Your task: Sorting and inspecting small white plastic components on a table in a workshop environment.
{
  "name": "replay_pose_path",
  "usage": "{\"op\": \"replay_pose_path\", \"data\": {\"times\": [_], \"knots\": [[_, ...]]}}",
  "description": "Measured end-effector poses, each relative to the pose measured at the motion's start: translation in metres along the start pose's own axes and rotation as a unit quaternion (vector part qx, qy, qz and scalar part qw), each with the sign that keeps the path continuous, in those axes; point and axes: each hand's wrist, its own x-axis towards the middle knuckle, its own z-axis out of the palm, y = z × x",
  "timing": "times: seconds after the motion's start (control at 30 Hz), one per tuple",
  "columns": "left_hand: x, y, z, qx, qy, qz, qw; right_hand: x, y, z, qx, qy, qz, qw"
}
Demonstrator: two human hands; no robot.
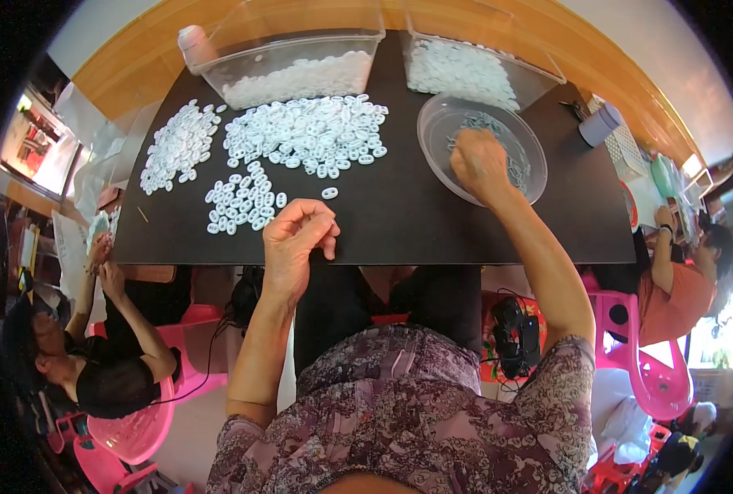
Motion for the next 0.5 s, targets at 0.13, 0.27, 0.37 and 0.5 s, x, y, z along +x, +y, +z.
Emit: {"op": "replay_pose_path", "data": {"times": [0.13,0.27,0.37,0.5], "knots": [[-0.003,0.001,0.002,0.025,0.008,0.005,1.0,-0.003,-0.017,-0.019,0.094,0.026,0.039,0.994],[-0.002,-0.004,0.004,0.035,-0.003,-0.01,0.999,-0.012,-0.059,-0.042,0.176,-0.005,0.113,0.978],[-0.008,-0.003,0.005,0.046,0.011,-0.001,0.999,-0.017,-0.092,-0.038,0.351,-0.013,0.046,0.935],[-0.01,-0.005,0.007,0.021,0.002,0.031,0.999,-0.02,-0.125,-0.039,0.476,-0.129,0.071,0.867]]}}
